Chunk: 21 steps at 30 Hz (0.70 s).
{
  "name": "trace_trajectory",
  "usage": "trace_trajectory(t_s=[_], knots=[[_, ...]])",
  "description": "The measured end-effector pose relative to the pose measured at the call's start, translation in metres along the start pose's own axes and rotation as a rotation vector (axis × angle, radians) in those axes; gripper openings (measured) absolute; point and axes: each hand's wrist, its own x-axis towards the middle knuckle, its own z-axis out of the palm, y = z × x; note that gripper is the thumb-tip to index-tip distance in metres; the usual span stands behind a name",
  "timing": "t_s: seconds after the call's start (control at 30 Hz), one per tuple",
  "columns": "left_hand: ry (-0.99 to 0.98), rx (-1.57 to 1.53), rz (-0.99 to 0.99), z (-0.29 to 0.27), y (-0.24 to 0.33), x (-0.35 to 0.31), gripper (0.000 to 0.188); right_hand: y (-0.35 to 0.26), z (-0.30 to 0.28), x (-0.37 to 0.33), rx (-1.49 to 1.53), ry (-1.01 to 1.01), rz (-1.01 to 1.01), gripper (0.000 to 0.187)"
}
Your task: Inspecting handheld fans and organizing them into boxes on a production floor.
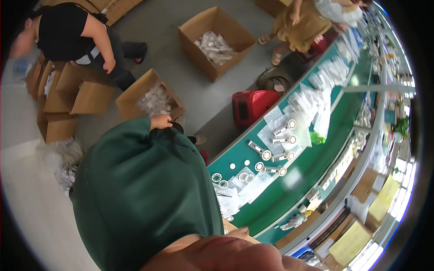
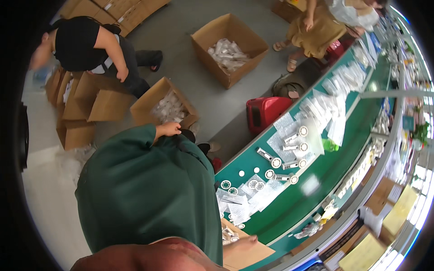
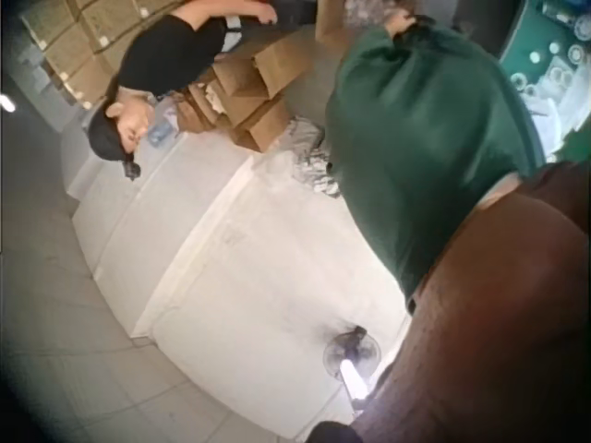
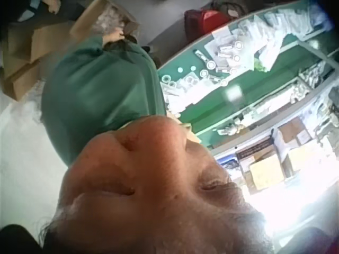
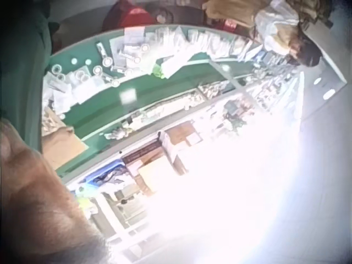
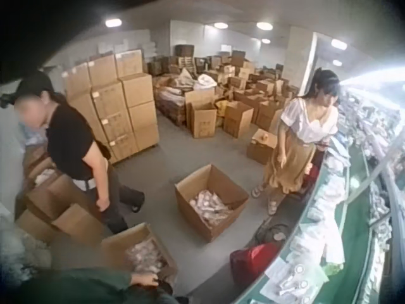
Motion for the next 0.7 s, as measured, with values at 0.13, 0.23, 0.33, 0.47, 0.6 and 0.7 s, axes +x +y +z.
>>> trace_trajectory(t_s=[0.13, 0.23, 0.33, 0.47, 0.6, 0.7], knots=[[-0.073, -0.182, -0.182, -0.010, -0.044, -0.025, 0.055, -0.178, 0.117, 0.009, 0.067, -0.221, -0.387, 0.031], [-0.084, -0.390, -0.131, -0.008, -0.086, -0.059, 0.070, -0.327, 0.200, -0.017, 0.172, -0.476, -0.844, 0.032], [-0.113, -0.452, -0.106, -0.009, -0.124, -0.070, 0.061, -0.476, 0.241, -0.093, 0.163, -0.694, -0.999, 0.036], [-0.029, -0.464, -0.100, 0.007, -0.135, -0.060, 0.050, -0.575, 0.324, -0.146, -0.048, -0.873, -1.240, 0.050], [0.190, -0.410, -0.147, 0.028, -0.131, -0.044, 0.041, -0.657, 0.396, -0.153, -0.084, -0.851, -1.332, 0.067], [0.326, -0.389, -0.158, 0.032, -0.118, -0.016, 0.036, -0.734, 0.463, -0.112, 0.066, -1.025, -1.137, 0.080]])
